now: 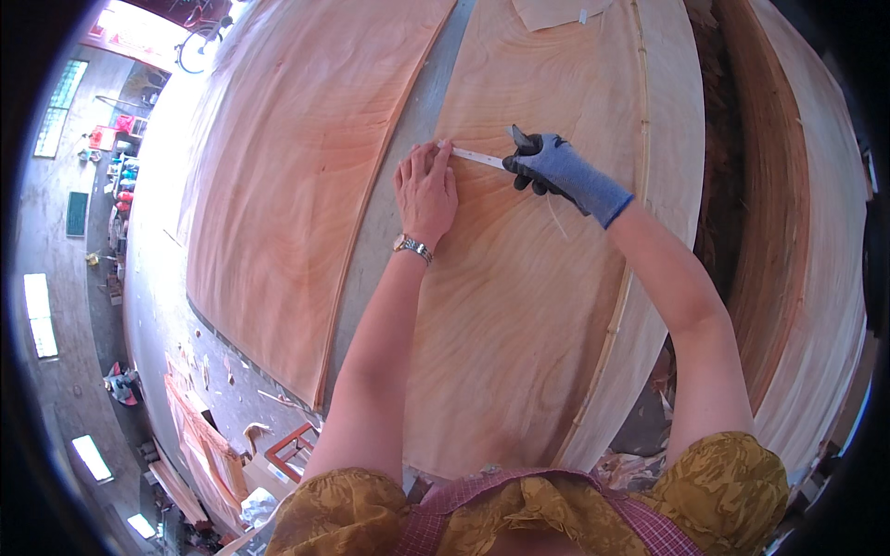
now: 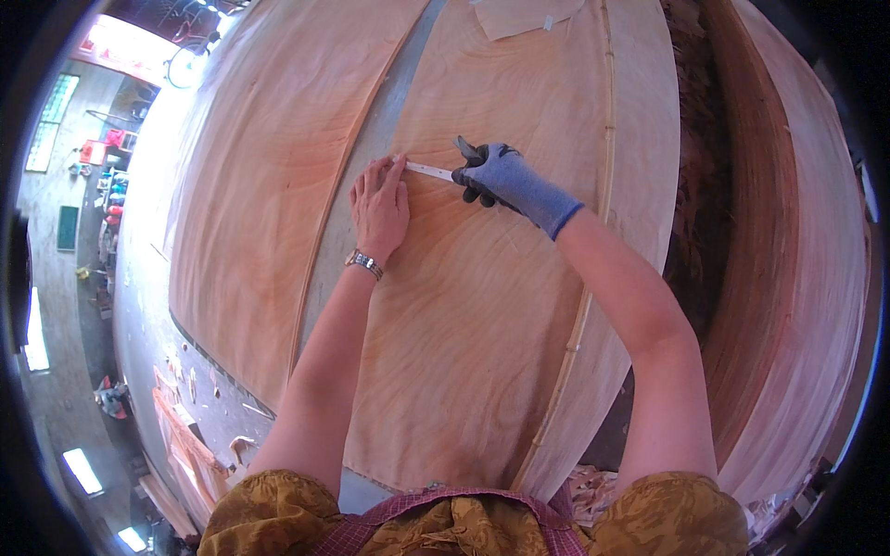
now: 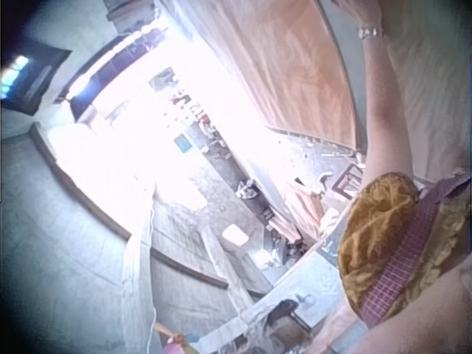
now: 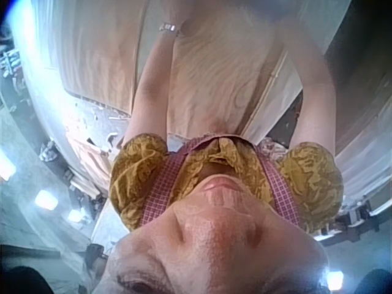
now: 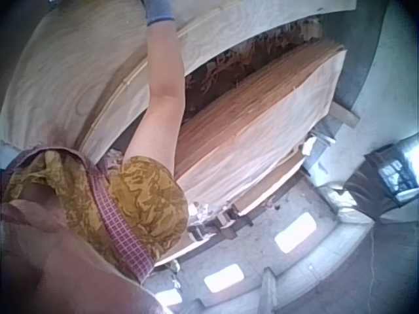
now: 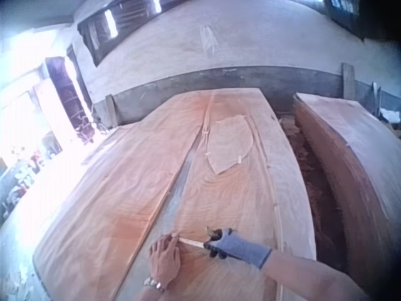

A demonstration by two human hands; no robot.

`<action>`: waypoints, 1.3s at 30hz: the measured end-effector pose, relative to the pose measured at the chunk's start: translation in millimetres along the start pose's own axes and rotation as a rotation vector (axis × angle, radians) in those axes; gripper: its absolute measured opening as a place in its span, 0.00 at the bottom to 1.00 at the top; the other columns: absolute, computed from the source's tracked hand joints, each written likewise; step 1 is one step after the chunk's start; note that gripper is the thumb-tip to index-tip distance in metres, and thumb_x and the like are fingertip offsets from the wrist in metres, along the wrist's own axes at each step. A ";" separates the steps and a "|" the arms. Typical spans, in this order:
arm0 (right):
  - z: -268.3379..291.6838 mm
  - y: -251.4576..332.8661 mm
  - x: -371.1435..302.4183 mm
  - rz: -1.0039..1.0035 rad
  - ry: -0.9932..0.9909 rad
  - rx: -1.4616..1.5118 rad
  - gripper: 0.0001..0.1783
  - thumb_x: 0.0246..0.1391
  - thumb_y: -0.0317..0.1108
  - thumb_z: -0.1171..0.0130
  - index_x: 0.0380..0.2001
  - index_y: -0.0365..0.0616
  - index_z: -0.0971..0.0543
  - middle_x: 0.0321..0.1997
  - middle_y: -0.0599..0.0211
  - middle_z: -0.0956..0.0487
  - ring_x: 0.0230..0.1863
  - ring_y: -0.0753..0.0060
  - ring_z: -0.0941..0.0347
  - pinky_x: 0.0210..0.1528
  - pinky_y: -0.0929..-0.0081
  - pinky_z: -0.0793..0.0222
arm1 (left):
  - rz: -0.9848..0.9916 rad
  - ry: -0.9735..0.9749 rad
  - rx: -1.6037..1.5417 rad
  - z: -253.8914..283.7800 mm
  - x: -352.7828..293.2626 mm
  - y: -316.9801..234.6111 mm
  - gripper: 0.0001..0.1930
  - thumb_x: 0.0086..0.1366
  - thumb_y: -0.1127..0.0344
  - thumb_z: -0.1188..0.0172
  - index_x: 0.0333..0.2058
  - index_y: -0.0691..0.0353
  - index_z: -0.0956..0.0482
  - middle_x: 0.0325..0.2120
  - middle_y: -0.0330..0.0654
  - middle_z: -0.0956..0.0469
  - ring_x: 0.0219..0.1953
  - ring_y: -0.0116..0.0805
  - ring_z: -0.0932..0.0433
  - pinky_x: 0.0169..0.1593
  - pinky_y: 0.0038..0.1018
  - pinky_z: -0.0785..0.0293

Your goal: The person applies adhesive tape to cracks in thin wood veneer sheets and then uses a utility knife to trim the excess tape and veneer edges.

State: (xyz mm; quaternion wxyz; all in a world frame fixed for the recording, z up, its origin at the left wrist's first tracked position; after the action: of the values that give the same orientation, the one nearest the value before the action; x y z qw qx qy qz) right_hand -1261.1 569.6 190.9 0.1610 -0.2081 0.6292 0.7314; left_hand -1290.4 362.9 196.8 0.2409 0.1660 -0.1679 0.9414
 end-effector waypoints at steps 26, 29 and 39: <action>33.1 -2.0 -33.0 0.204 -0.224 -0.672 0.18 0.54 0.44 0.43 0.35 0.36 0.25 0.33 0.46 0.19 0.38 0.46 0.21 0.40 0.53 0.27 | -0.173 0.193 -0.058 -3.6 -17.6 -109.7 0.30 0.62 0.55 0.41 0.63 0.48 0.33 0.60 0.53 0.35 0.64 0.56 0.40 0.67 0.50 0.48; 24.1 -34.4 -49.4 0.593 -0.450 -0.827 0.14 0.58 0.40 0.46 0.34 0.37 0.25 0.29 0.47 0.20 0.34 0.46 0.22 0.37 0.52 0.29 | -0.197 0.184 -0.065 -5.1 -15.1 -116.7 0.29 0.61 0.57 0.41 0.62 0.48 0.32 0.59 0.54 0.35 0.62 0.58 0.38 0.64 0.51 0.44; 25.9 14.7 -29.9 0.321 -0.172 -0.172 0.12 0.60 0.41 0.43 0.37 0.42 0.23 0.25 0.63 0.20 0.22 0.71 0.28 0.25 0.70 0.33 | 0.101 -0.059 -0.158 -0.5 10.8 -19.0 0.36 0.61 0.71 0.45 0.67 0.60 0.46 0.55 0.52 0.27 0.58 0.46 0.32 0.60 0.41 0.39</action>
State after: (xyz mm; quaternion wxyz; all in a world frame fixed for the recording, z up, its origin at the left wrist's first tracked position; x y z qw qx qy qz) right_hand -1245.3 593.6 221.8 0.0773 -0.0548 0.5735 0.8137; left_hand -1289.9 383.2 205.1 0.2005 0.1656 -0.2566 0.9309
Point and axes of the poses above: each hand's wrist, its own x-axis towards the middle knuckle, its own z-axis out of the back of the hand, y = z × x, the point moved 6 cm from there along x, towards the middle knuckle
